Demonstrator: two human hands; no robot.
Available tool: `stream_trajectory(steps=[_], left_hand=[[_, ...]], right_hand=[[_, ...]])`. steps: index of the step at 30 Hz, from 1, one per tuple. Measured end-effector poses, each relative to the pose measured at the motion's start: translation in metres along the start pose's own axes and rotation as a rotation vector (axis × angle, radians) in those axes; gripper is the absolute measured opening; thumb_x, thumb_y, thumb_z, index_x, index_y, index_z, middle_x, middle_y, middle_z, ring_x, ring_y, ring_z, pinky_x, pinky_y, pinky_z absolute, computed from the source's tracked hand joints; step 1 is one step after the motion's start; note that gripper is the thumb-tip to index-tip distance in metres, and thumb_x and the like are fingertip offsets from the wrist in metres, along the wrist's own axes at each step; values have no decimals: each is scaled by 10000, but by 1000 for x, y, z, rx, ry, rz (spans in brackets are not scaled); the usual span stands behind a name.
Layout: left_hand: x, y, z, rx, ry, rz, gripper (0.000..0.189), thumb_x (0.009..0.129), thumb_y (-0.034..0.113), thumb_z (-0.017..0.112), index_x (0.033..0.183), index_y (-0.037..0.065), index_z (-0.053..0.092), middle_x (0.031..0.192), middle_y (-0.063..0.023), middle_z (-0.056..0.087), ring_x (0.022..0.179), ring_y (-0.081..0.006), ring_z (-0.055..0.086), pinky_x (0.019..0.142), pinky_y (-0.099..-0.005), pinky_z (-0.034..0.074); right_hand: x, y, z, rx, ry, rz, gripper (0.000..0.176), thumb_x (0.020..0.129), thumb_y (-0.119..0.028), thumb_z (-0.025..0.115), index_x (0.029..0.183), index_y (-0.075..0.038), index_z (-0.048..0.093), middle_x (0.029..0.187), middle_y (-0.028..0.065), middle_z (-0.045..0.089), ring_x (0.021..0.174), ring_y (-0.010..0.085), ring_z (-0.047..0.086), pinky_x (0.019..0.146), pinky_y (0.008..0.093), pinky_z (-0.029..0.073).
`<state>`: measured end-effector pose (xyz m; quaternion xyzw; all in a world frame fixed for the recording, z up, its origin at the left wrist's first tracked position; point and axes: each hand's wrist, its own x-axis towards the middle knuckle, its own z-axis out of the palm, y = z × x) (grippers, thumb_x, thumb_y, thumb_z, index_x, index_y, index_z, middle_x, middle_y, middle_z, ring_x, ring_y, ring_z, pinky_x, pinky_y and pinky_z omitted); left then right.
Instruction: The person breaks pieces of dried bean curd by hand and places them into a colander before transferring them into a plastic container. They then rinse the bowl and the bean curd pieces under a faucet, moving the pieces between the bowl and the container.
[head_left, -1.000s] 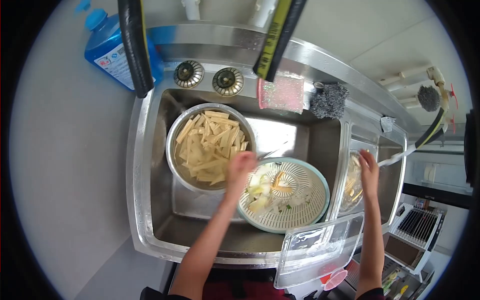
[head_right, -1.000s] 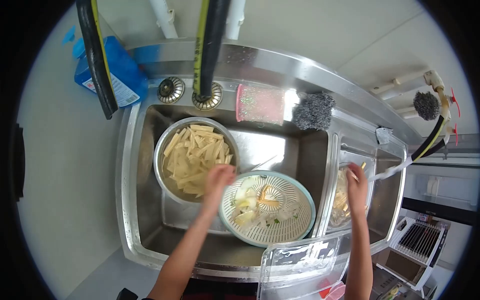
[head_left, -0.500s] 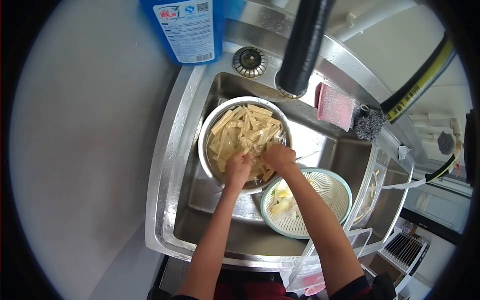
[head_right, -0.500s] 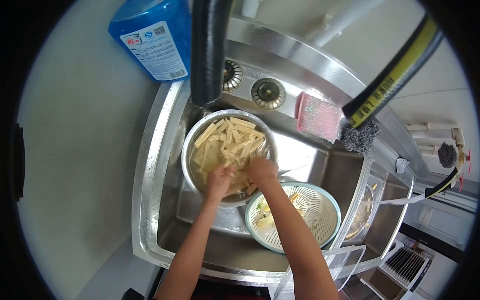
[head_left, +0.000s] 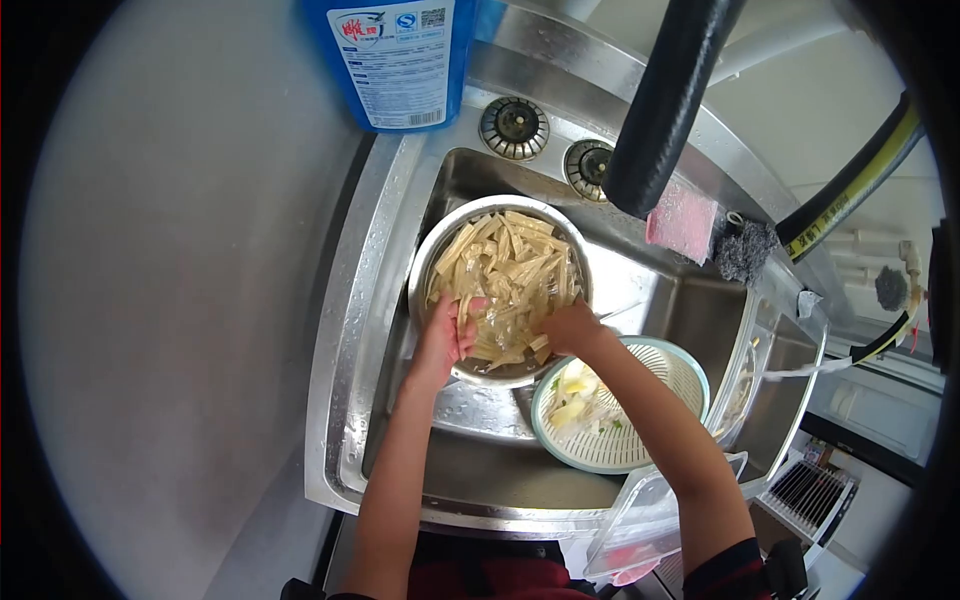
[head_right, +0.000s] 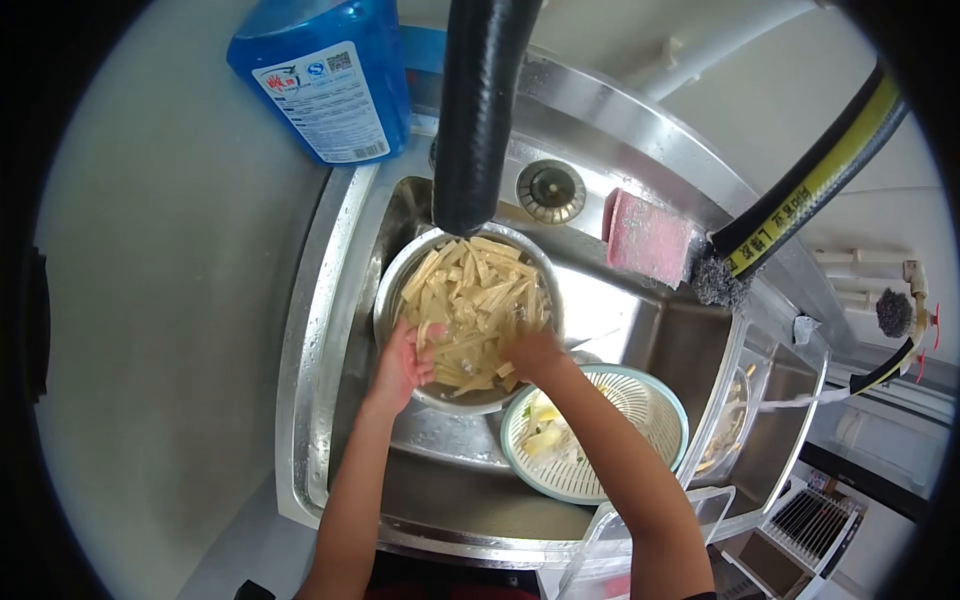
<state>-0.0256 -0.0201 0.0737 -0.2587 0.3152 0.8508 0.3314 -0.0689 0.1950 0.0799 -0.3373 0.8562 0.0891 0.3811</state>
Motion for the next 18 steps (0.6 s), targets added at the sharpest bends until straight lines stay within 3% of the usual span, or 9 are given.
stream_trajectory(steps=[4, 6, 7, 9, 10, 12, 13, 17, 18], left_hand=[[-7, 4, 18, -175, 120, 16, 662, 839, 543, 199, 1107, -9, 448, 831, -57, 563, 698, -165, 528, 722, -290, 422], [-9, 4, 20, -291, 64, 71, 630, 855, 496, 237, 1116, -41, 437, 987, -128, 554, 831, -236, 541, 816, -317, 402], [-6, 1, 17, -291, 63, 71, 630, 855, 496, 237, 1116, -41, 437, 987, -128, 554, 831, -236, 541, 816, -317, 402], [3, -10, 5, 248, 280, 263, 463, 861, 366, 362, 1043, -38, 497, 948, -128, 576, 823, -253, 556, 762, -317, 424], [5, -14, 0, 249, 278, 263, 463, 861, 366, 362, 1043, -38, 497, 948, -128, 576, 823, -253, 556, 762, -317, 424], [8, -19, -8, 1415, 541, 646, 203, 793, 172, 483, 851, -3, 569, 781, -180, 578, 718, -305, 555, 631, -340, 430], [10, -20, -8, 1378, 540, 699, 111, 751, 107, 518, 759, 1, 549, 698, -193, 545, 663, -346, 528, 559, -364, 411], [19, -32, -8, 1008, 495, 705, 144, 771, 135, 513, 775, -5, 544, 649, -181, 533, 615, -300, 533, 555, -332, 410], [8, -22, 3, 973, 495, 553, 153, 778, 148, 515, 782, -2, 545, 645, -161, 536, 600, -264, 532, 556, -314, 412]], right_hand=[[17, -4, 1, -61, -119, 52, 262, 677, -216, 544, 921, -132, 582, 848, 96, 589, 848, 268, 558, 756, 398, 412], [8, -6, -22, 239, -68, 78, 270, 689, -206, 534, 872, -13, 578, 793, 179, 582, 797, 280, 574, 704, 356, 449], [7, -4, -24, 238, -68, 79, 270, 689, -206, 534, 872, -13, 578, 793, 179, 582, 797, 280, 574, 704, 356, 449], [1, 2, -30, 505, 179, 68, 279, 707, -188, 506, 901, 6, 559, 814, 204, 578, 789, 321, 565, 736, 341, 439], [-4, 6, -36, 505, 180, 71, 279, 707, -188, 506, 901, 6, 559, 814, 204, 578, 789, 321, 565, 736, 341, 439], [-14, 12, -50, 972, 171, 131, 304, 710, -186, 499, 931, 21, 537, 871, 222, 566, 832, 336, 546, 765, 348, 427], [-15, 15, -48, 976, 208, 81, 341, 715, -184, 500, 1004, -5, 527, 892, 208, 569, 841, 321, 547, 763, 349, 425], [-11, 1, -25, 733, 115, -42, 414, 715, -195, 521, 1113, -86, 493, 903, 172, 578, 840, 305, 552, 751, 357, 427], [-18, -11, -37, 665, 13, -2, 366, 704, -182, 527, 1062, -101, 530, 886, 151, 583, 834, 286, 561, 738, 355, 437]])
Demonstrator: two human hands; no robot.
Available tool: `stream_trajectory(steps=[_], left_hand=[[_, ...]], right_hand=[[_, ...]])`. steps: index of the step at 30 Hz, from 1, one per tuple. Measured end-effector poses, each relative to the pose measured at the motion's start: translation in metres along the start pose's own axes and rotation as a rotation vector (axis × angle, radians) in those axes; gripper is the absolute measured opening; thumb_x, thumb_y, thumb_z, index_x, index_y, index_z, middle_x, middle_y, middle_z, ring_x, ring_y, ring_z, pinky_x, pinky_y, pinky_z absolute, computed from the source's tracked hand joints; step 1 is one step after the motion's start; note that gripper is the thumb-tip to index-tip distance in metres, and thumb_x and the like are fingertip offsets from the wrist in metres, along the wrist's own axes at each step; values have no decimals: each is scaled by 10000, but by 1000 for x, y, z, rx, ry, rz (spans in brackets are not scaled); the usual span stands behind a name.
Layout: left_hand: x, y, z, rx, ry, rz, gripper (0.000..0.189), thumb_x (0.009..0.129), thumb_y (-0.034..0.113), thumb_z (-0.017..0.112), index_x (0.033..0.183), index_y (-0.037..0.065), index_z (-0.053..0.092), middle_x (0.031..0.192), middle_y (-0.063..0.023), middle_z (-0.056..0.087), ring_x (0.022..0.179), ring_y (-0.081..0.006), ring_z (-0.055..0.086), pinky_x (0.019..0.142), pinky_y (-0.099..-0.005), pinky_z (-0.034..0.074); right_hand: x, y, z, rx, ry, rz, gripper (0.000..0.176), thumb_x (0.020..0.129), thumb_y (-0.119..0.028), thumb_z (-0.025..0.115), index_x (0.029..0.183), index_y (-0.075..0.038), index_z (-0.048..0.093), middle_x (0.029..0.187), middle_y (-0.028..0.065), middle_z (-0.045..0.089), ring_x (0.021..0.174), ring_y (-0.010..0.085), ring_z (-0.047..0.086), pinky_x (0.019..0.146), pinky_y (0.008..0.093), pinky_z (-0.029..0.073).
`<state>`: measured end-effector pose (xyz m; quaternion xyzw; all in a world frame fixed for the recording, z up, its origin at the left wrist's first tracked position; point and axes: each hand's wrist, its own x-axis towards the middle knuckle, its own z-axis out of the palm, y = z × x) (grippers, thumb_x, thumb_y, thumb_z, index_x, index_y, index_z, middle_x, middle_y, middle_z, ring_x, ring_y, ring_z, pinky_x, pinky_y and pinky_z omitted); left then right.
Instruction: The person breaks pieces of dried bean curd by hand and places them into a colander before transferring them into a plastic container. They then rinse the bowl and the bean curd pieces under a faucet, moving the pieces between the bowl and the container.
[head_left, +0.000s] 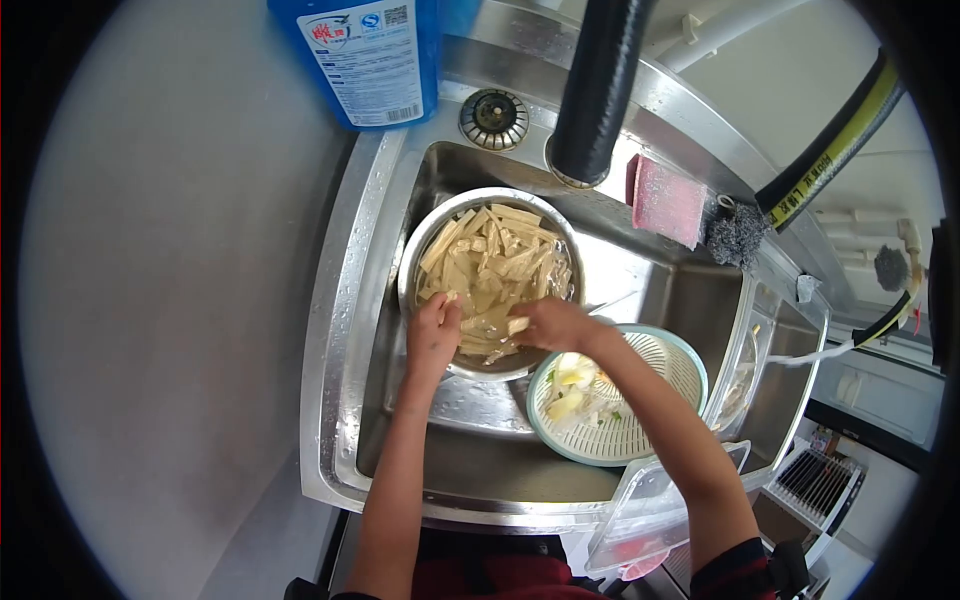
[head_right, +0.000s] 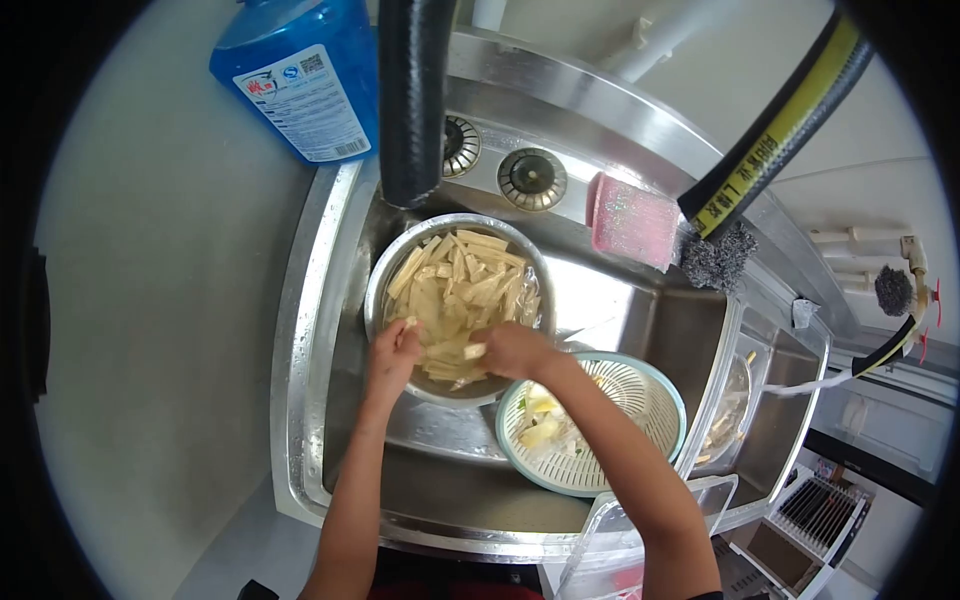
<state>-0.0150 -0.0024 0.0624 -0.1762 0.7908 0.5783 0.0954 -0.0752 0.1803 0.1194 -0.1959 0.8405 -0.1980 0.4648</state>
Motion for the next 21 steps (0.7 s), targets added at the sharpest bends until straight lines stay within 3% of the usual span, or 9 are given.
stream_trajectory(steps=[2, 4, 7, 8, 12, 14, 16, 18, 21], left_hand=[[-12, 24, -10, -11, -67, -136, 162, 785, 160, 516, 789, 0, 546, 641, -141, 538, 585, -227, 531, 557, -297, 414], [-38, 36, -14, -218, -508, -309, 137, 799, 129, 492, 873, 39, 565, 599, 21, 468, 550, -34, 420, 513, -163, 348], [-85, 38, 26, -219, -841, -24, 206, 817, 177, 486, 965, 43, 536, 704, -30, 549, 650, -98, 496, 593, -239, 420], [-91, 60, 37, -125, -1116, -168, 376, 824, 249, 475, 1112, 10, 442, 954, -150, 545, 898, -221, 519, 790, -307, 408], [-151, 63, 97, 183, -1074, 392, 670, 824, 334, 424, 1257, -77, 117, 1287, -306, 143, 1235, -361, 123, 1021, -351, 130], [-142, 71, 84, 230, -906, 458, 568, 815, 297, 452, 1223, -49, 260, 1224, -281, 302, 1184, -338, 277, 987, -365, 229], [-105, 73, 60, 71, -811, 72, 382, 797, 203, 496, 1109, -8, 429, 1118, -219, 452, 1068, -302, 434, 900, -370, 339], [-63, 65, 32, 74, -556, 6, 215, 755, 97, 532, 954, 16, 519, 981, -163, 534, 917, -276, 524, 788, -369, 402], [-22, 17, 26, 232, -146, 262, 223, 698, 40, 556, 917, 19, 522, 898, -160, 539, 845, -302, 523, 729, -377, 406]], right_hand=[[4, -6, 17, -218, -37, -28, 274, 696, -148, 516, 961, -112, 573, 821, 121, 595, 789, 268, 580, 693, 349, 454], [17, 3, 37, -324, -23, -60, 239, 693, -137, 513, 922, -112, 579, 804, 108, 597, 771, 263, 585, 677, 347, 459], [27, 10, 52, -489, -12, -100, 203, 691, -117, 506, 878, -114, 582, 795, 87, 601, 750, 256, 592, 653, 347, 466], [30, 9, 53, -556, -13, -102, 199, 691, -109, 503, 875, -116, 580, 803, 80, 603, 746, 254, 593, 645, 349, 468], [12, -9, 16, -252, -19, -46, 368, 670, -189, 535, 1029, -107, 554, 808, 141, 592, 753, 300, 581, 696, 355, 458], [8, 5, 14, -103, 172, -148, 450, 644, -231, 553, 1060, -59, 535, 778, 181, 585, 748, 316, 575, 711, 349, 451], [4, 6, -2, 332, 305, 42, 387, 638, -208, 558, 964, 2, 560, 692, 156, 581, 694, 262, 581, 676, 318, 449], [8, 22, -6, 630, 309, -27, 282, 655, -147, 539, 863, 40, 567, 645, 123, 571, 667, 213, 570, 649, 295, 440], [9, 35, -12, 1143, 380, 28, 195, 712, -72, 544, 872, 40, 535, 725, 102, 580, 647, 176, 554, 620, 266, 449]])
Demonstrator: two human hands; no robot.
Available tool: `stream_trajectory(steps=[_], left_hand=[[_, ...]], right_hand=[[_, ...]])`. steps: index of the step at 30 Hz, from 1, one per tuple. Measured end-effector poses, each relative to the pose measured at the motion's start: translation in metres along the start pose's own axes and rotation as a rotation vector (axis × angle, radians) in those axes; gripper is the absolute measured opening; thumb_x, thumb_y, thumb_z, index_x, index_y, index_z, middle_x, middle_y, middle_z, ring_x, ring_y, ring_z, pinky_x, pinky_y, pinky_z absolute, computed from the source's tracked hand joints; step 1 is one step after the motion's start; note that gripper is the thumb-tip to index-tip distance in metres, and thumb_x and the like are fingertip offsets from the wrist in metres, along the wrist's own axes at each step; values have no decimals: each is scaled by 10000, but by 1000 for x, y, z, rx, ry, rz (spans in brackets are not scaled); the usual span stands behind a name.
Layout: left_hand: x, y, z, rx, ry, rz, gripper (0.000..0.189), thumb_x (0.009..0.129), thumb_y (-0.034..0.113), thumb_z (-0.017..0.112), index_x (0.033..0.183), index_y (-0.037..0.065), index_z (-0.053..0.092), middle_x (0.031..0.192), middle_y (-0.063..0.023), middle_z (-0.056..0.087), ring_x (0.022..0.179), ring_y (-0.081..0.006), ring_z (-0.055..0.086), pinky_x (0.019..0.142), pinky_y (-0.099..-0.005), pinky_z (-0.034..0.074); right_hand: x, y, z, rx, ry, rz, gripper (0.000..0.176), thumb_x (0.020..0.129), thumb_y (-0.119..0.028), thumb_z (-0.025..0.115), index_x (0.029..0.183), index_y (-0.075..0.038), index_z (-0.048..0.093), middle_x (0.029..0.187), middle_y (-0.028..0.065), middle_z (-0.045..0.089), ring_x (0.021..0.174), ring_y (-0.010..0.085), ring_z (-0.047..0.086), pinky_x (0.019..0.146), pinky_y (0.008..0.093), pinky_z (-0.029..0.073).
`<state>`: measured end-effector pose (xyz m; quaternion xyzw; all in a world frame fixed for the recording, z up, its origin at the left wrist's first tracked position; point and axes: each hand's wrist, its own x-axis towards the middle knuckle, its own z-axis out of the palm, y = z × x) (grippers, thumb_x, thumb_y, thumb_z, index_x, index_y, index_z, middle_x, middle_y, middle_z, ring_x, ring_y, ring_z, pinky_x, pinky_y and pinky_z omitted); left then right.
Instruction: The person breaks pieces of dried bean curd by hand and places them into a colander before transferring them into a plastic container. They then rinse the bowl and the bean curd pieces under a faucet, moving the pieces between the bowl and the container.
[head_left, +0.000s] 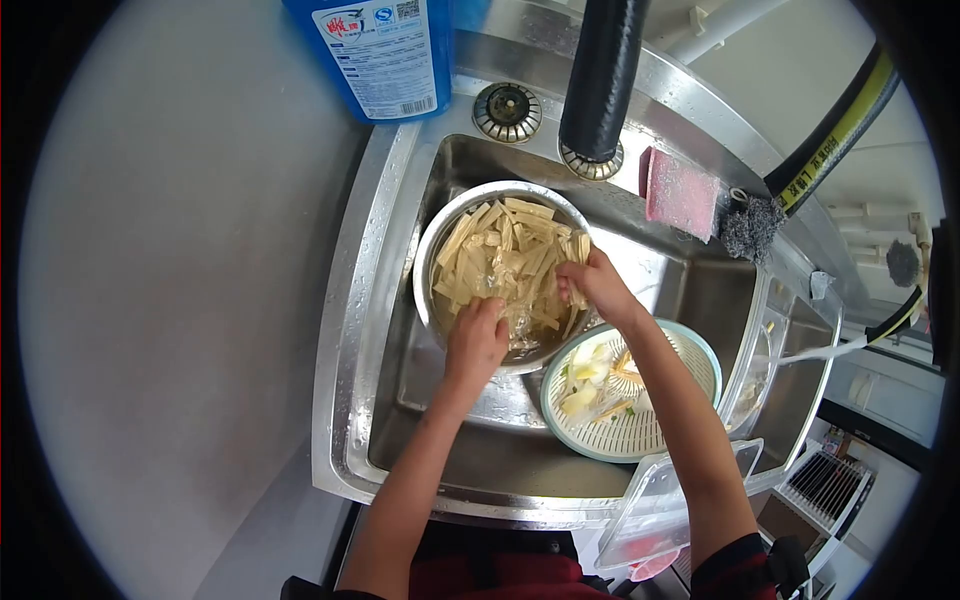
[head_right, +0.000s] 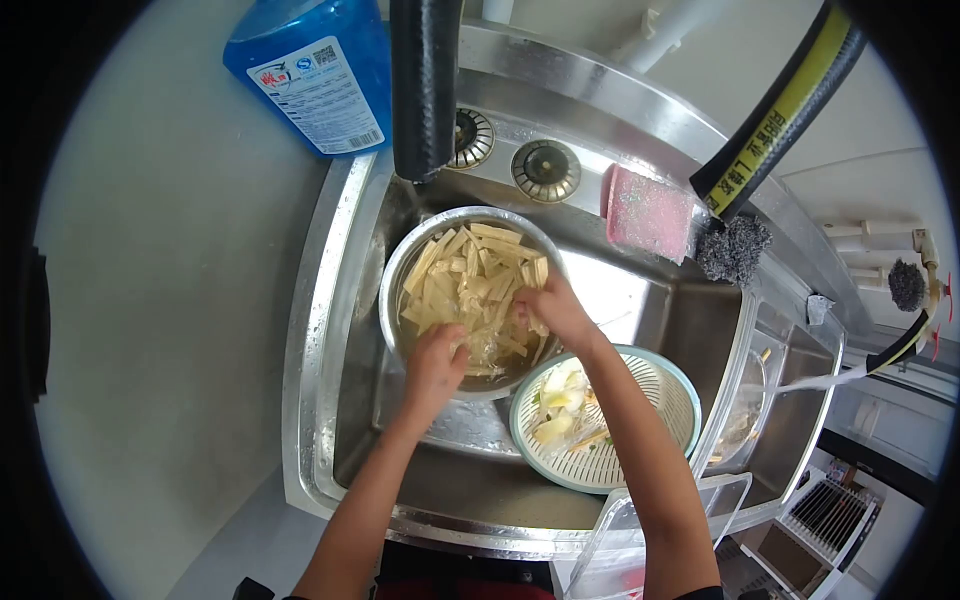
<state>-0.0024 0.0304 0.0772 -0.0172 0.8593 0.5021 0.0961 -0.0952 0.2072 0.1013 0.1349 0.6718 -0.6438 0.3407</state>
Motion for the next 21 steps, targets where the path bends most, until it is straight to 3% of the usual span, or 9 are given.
stream_trajectory(steps=[1, 3, 5, 6, 10, 12, 16, 18, 21], left_hand=[[7, -10, 6, 120, 28, 67, 204, 686, 57, 559, 881, 14, 520, 859, -162, 534, 811, -303, 525, 707, -379, 416], [15, -23, 20, 234, 51, 134, 188, 673, 73, 561, 845, 10, 517, 821, -164, 530, 777, -305, 526, 686, -380, 426], [17, -28, 35, 440, -88, 111, 207, 652, 83, 577, 841, 20, 521, 801, -149, 534, 753, -299, 527, 685, -379, 430], [20, -26, 35, 398, -186, 40, 257, 641, 89, 582, 873, 9, 507, 766, -158, 532, 729, -298, 530, 687, -387, 430], [18, -19, 26, 305, -271, -129, 248, 661, 85, 561, 879, -6, 488, 766, -180, 537, 746, -311, 535, 696, -392, 428], [8, -23, 14, 170, -238, -136, 203, 700, 89, 523, 864, -20, 474, 807, -203, 545, 798, -317, 540, 695, -371, 429], [-4, -25, 0, -215, -96, -408, 199, 727, 97, 504, 875, -31, 465, 857, -210, 546, 837, -322, 535, 685, -340, 424], [-9, -29, -5, -736, 185, -567, 259, 735, 118, 522, 930, -38, 455, 832, -206, 557, 788, -324, 551, 647, -339, 421], [10, -9, -28, -353, 222, -418, 320, 729, 137, 545, 980, -34, 443, 784, -200, 569, 723, -336, 562, 624, -341, 430]], right_hand=[[3, 4, 5, 0, 1, -1, 195, 712, -72, 544, 872, 40, 535, 725, 102, 580, 647, 176, 554, 620, 266, 449], [7, 15, 18, 25, 331, -315, 224, 701, -137, 550, 818, 53, 561, 647, 115, 581, 581, 217, 561, 598, 315, 443], [13, 32, 6, -200, 318, -227, 260, 696, -167, 570, 820, 61, 563, 640, 136, 582, 595, 228, 571, 609, 316, 448], [13, 29, 5, -420, 296, -141, 299, 692, -198, 589, 822, 70, 564, 634, 157, 583, 609, 240, 581, 621, 317, 453], [13, 16, 16, -606, 449, -24, 336, 676, -244, 609, 818, 59, 578, 653, 189, 586, 643, 275, 592, 640, 323, 458], [15, 10, 23, -571, 363, 287, 339, 659, -267, 618, 824, 29, 592, 728, 192, 597, 705, 310, 589, 657, 355, 454], [25, 35, 40, -606, 582, 149, 376, 644, -275, 617, 885, 11, 581, 841, 206, 587, 807, 314, 573, 704, 369, 440], [38, 54, 38, -608, 594, 147, 377, 641, -257, 617, 891, 22, 576, 838, 215, 584, 807, 315, 572, 707, 366, 439], [40, 54, 30, -606, 522, 208, 360, 638, -202, 620, 890, 49, 563, 828, 215, 586, 789, 299, 579, 698, 352, 443]])
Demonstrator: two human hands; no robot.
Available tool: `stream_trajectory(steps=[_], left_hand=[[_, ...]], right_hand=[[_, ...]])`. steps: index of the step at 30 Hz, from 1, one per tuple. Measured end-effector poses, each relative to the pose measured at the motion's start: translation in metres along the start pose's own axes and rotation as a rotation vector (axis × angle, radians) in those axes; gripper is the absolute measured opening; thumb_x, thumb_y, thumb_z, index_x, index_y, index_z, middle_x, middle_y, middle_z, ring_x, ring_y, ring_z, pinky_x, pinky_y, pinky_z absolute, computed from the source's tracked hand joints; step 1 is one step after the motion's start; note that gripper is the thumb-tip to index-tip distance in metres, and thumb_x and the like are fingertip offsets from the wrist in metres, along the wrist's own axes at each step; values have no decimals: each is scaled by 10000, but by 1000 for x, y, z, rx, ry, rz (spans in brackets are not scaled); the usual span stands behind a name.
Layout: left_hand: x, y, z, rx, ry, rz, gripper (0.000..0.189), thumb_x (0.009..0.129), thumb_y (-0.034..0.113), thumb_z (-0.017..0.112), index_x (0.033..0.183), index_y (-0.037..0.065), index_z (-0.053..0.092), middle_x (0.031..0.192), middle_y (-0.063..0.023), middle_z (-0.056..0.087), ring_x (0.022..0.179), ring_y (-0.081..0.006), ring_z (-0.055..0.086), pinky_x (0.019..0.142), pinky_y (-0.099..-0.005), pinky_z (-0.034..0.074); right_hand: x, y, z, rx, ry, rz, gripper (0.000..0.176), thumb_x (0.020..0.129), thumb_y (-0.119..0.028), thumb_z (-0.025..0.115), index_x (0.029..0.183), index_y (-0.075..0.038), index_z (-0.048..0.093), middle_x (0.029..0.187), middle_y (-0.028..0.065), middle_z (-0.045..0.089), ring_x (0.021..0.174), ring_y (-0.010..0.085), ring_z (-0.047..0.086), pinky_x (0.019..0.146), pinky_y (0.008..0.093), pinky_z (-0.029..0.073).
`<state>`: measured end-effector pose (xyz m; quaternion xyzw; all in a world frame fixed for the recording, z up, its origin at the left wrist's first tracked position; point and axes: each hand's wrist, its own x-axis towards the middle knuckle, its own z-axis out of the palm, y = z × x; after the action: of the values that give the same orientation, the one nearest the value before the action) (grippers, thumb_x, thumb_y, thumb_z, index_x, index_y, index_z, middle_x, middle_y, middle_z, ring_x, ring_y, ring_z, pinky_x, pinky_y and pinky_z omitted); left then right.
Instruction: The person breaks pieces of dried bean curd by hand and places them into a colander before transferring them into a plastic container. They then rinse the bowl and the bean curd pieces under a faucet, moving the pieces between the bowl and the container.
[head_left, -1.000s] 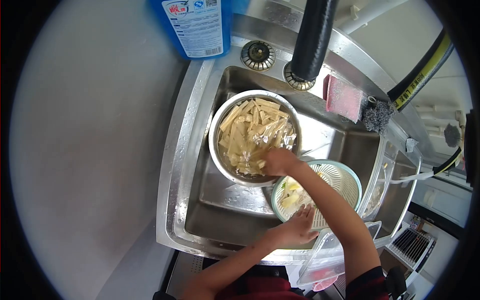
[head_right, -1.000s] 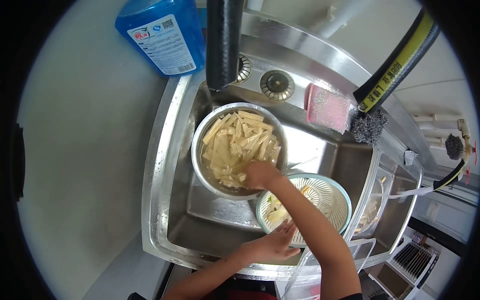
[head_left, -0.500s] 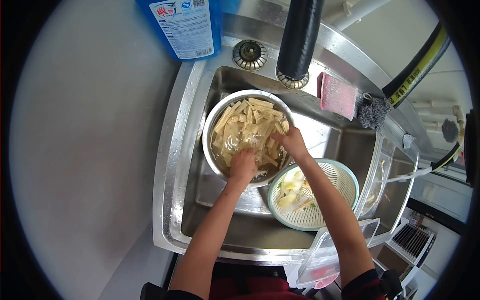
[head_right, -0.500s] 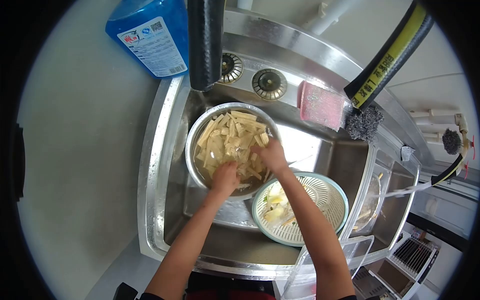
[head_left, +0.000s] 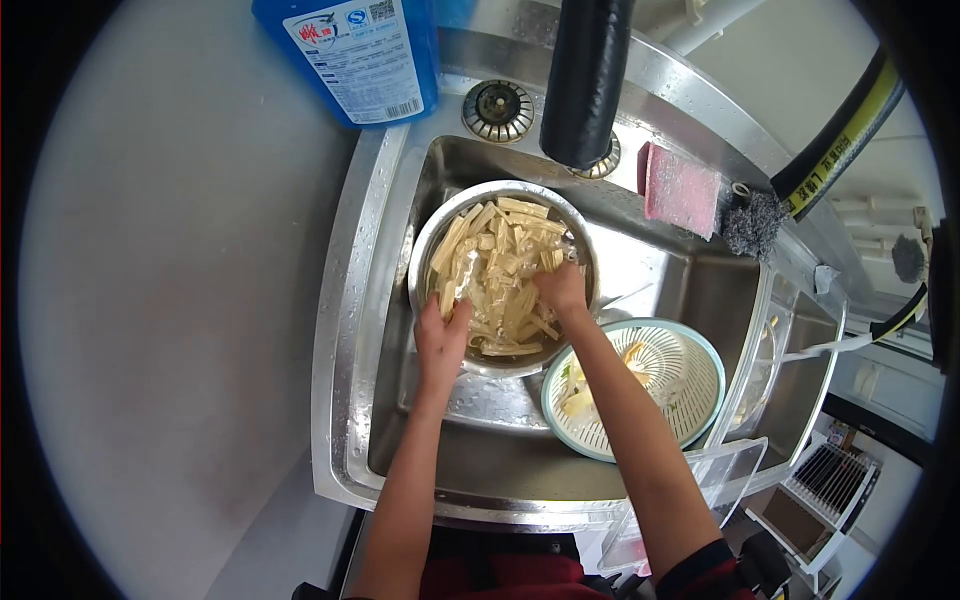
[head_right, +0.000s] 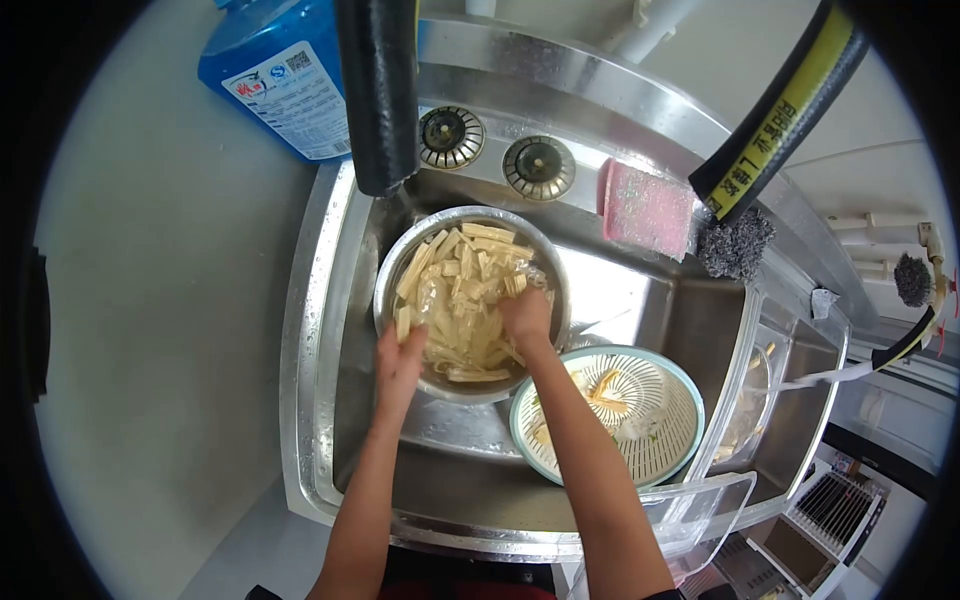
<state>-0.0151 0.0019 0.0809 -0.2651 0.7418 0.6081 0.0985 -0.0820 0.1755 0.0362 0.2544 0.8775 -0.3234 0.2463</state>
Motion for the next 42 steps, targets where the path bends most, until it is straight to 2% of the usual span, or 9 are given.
stream_trajectory(steps=[2, 4, 8, 16, 20, 24, 29, 36, 42], left_hand=[[19, -5, 5, 135, 54, 165, 342, 726, 151, 557, 999, -19, 442, 753, -199, 575, 686, -350, 563, 614, -366, 441], [36, -12, 12, 379, 120, 348, 328, 727, 147, 566, 1000, -6, 469, 810, -165, 586, 735, -304, 572, 659, -356, 437], [50, -3, 22, 687, -10, 28, 348, 700, 203, 578, 958, -11, 484, 837, -203, 573, 803, -351, 545, 702, -398, 431], [36, -15, 18, 632, 91, 232, 213, 722, 195, 541, 834, 14, 557, 828, -193, 570, 798, -364, 537, 713, -418, 424], [14, -25, -1, 214, 31, 164, 245, 765, 129, 505, 977, 10, 532, 813, -161, 572, 691, -314, 546, 644, -356, 436], [-14, 0, -15, -722, -185, -242, 364, 760, 58, 489, 1117, 48, 416, 759, -43, 549, 557, -112, 474, 562, -271, 422], [-33, 25, -6, -912, -253, -424, 63, 781, 113, 471, 828, 72, 461, 627, 6, 450, 497, -82, 409, 505, -252, 370], [-67, 74, 48, -725, -243, -122, 402, 857, 406, 400, 581, 120, 341, 449, 51, 264, 337, -41, 239, 308, -198, 172], [-121, 104, 136, -409, -569, 63, 435, 885, 356, 352, 510, 139, 320, 410, 56, 272, 316, -40, 239, 296, -193, 192]], right_hand=[[-4, 1, -11, -11, -96, 31, 344, 638, -166, 622, 884, 65, 557, 821, 207, 591, 769, 283, 586, 686, 341, 448], [-16, 5, -21, 540, -325, -14, 312, 648, -80, 605, 911, 74, 538, 826, 158, 593, 737, 228, 586, 664, 305, 458], [-42, -9, -54, 841, -514, 185, 335, 661, -30, 585, 974, 60, 510, 851, 108, 581, 731, 189, 578, 647, 285, 469], [-68, -32, -82, 1119, -816, 84, 307, 719, -98, 520, 981, 58, 479, 875, 158, 577, 812, 213, 581, 742, 340, 478], [-75, -30, -83, 1339, -876, 166, 312, 716, -88, 492, 994, 42, 442, 816, 119, 561, 759, 235, 584, 747, 363, 478], [-81, -26, -91, 1421, -978, 116, 313, 701, -85, 474, 998, -1, 416, 730, 67, 486, 578, 137, 496, 542, 274, 458], [-109, -36, -104, 1105, -671, 122, 260, 787, -289, 562, 810, -43, 482, 558, 9, 438, 411, 83, 412, 316, 191, 285], [-149, -20, -150, 690, -402, -207, 189, 810, -200, 518, 800, -16, 564, 579, -2, 493, 516, 62, 431, 461, 227, 347], [-188, 41, -226, 756, -245, -159, 177, 813, -205, 525, 825, -35, 573, 646, -12, 519, 572, 56, 457, 510, 230, 375]])
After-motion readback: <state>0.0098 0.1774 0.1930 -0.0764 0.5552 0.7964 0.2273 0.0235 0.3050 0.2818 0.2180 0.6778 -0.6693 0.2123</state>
